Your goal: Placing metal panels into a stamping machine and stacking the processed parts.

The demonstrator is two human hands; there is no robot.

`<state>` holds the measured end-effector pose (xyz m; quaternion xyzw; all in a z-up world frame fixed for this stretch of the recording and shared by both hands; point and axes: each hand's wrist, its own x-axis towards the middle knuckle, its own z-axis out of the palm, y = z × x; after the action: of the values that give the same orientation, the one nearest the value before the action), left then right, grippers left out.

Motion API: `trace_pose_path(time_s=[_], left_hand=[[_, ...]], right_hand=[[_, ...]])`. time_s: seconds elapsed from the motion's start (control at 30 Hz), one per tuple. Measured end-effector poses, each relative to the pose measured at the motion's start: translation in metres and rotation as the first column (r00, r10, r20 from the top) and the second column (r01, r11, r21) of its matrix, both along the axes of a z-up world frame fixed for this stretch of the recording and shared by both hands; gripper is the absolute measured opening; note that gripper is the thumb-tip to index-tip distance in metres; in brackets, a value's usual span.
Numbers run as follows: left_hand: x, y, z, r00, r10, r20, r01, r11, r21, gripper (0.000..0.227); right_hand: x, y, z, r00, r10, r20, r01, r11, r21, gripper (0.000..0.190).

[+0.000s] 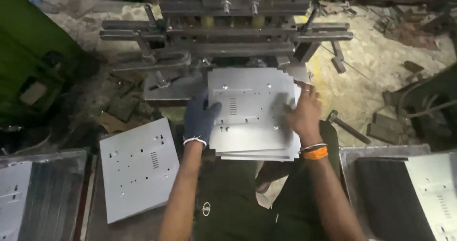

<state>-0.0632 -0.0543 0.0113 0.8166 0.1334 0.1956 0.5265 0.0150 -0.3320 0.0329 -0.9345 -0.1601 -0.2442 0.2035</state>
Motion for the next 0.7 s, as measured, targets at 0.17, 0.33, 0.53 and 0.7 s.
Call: trace_pose_path(time_s=[0.17,0.33,0.53,0.7], left_hand=[[0.012,0.014,-0.082,0.981,-0.107,0.160,0.114,0.993,-0.039,0.052],[-0.023,0.070,-0.114,0.956,-0.160,0.247,0.069,0.938,0.340,0.051],[-0.137,0.133,-0.118,0.812,0.574,0.106,-0.584,0.799,0.145,0.034],[-0.226,0.171,-0.146,0.405,0.833,-0.376,-0.541,0.550,0.636,0.082]], right_hand=[[-0.055,0.073,0.004,0.966,0.257,-0.033,-0.231,0.914,0.334,0.053],[-0.140,0.164,0.004,0.724,0.617,-0.308,-0.320,0.696,0.643,0.039],[-0.180,0.228,-0.104,0.749,0.631,-0.201,-0.483,0.729,0.485,0.074],[-0.200,0.262,-0.173,0.130,0.565,-0.815,-0.083,0.825,0.559,0.079]])
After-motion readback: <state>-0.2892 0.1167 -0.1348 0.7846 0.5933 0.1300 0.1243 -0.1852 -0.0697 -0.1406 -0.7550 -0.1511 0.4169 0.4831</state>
